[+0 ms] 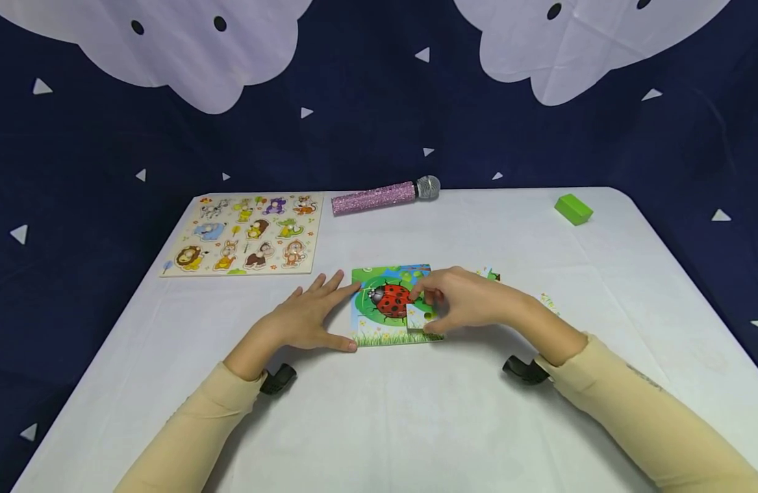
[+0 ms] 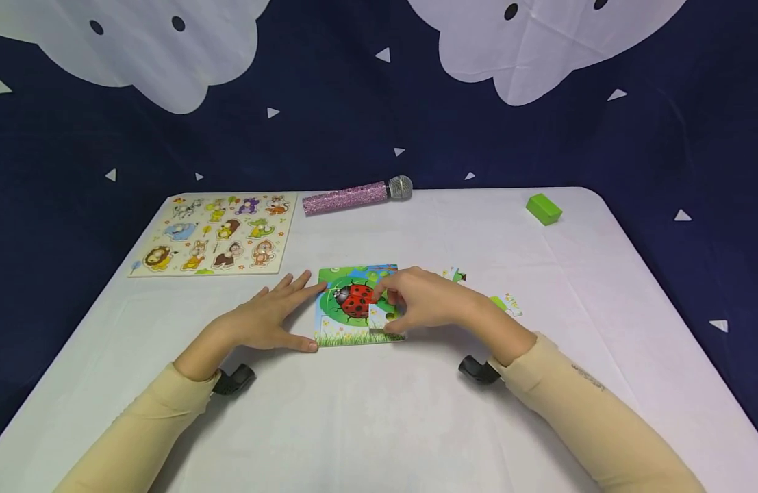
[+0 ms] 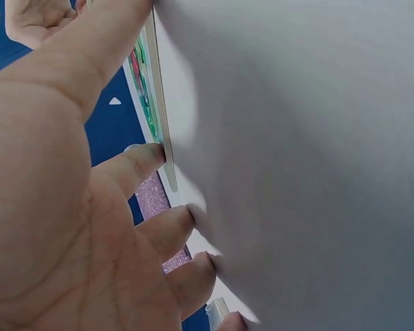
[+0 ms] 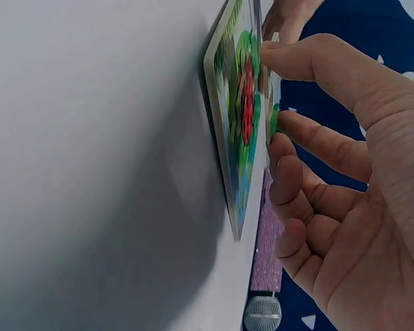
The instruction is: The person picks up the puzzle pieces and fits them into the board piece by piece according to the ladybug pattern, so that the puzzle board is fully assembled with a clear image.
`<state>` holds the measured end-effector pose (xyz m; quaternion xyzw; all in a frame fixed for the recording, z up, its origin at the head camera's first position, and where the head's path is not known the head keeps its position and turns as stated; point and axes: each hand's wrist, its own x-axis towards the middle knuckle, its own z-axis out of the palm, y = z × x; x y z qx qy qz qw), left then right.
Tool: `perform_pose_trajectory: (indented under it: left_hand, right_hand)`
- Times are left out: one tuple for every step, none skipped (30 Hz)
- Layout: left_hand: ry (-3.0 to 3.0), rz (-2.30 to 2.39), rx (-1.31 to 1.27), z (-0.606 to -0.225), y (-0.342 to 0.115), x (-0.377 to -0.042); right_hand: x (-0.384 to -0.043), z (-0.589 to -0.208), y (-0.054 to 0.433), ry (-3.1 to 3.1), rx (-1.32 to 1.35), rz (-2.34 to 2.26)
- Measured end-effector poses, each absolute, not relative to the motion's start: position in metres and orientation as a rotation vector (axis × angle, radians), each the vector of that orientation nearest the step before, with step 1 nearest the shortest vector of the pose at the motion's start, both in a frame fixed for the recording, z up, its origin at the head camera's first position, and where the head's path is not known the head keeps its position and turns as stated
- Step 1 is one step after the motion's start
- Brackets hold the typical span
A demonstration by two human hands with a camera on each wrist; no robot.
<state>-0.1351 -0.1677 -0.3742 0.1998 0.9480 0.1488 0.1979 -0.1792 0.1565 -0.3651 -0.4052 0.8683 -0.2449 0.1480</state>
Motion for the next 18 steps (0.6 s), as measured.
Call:
perform_pose_trajectory:
  left_hand:
    - [2.654, 0.413, 0.560, -0.375, -0.168, -0.135]
    - [2.653, 0.412, 0.561, -0.375, -0.168, -0.135]
    - [2.653, 0.410, 0.561, -0.375, -0.168, -0.135]
    - [2.654, 0.407, 0.561, -0.375, -0.168, -0.135]
    - [2.654, 0.406, 0.560, -0.375, -0.168, -0.135]
    - [2.654, 0.404, 0.560, -0.375, -0.168, -0.135]
    - [2.656, 0.403, 0.561, -0.375, -0.168, -0.135]
    - [2.658, 0.402, 0.563, -0.375, -0.168, -0.135]
    - [2.659, 0.400, 0.564, -0.375, -0.168, -0.135]
    - [2.660, 0.400, 0.565, -0.375, -0.168, -0.135]
    - [2.660, 0.400, 0.565, -0.375, -0.168, -0.135]
    - [2.660, 0.399, 0.565, -0.375, -0.169, -0.135]
    - [2.660, 0.400, 0.565, -0.375, -0.168, -0.135]
    - [2.659, 0.402, 0.563, -0.375, -0.168, -0.135]
    - [2.658, 0.405, 0.561, -0.375, -0.168, -0.135]
    - [2.658, 0.407, 0.559, -0.375, -0.168, -0.135]
    - [2.658, 0.409, 0.558, -0.375, -0.168, -0.135]
    - [2.657, 0.411, 0.558, -0.375, -0.168, -0.135]
  right_hand:
    - [-0.180, -0.366, 0.154, 2.493, -1.172, -0.706]
    - [-0.180, -0.366, 0.151, 2.489, -1.177, -0.708]
    - [-0.180, -0.366, 0.149, 2.485, -1.183, -0.709]
    - [-0.180, -0.366, 0.146, 2.483, -1.186, -0.709]
    - [-0.180, -0.366, 0.144, 2.479, -1.189, -0.710]
    - [-0.180, -0.366, 0.141, 2.474, -1.189, -0.711]
    - [-0.179, -0.366, 0.139, 2.472, -1.194, -0.707]
    - [-0.179, -0.366, 0.137, 2.471, -1.199, -0.701]
    - [-0.179, -0.366, 0.135, 2.468, -1.206, -0.695]
    - [-0.180, -0.367, 0.133, 2.464, -1.211, -0.690]
    - [-0.180, -0.367, 0.131, 2.460, -1.220, -0.684]
    - [-0.181, -0.368, 0.128, 2.455, -1.232, -0.678]
    - [-0.181, -0.369, 0.126, 2.449, -1.243, -0.676]
    - [-0.182, -0.370, 0.124, 2.441, -1.253, -0.674]
    - [-0.182, -0.372, 0.122, 2.435, -1.262, -0.673]
    - [-0.183, -0.373, 0.120, 2.431, -1.271, -0.672]
    - [-0.183, -0.374, 0.118, 2.426, -1.276, -0.671]
    - [-0.183, -0.375, 0.116, 2.421, -1.280, -0.672]
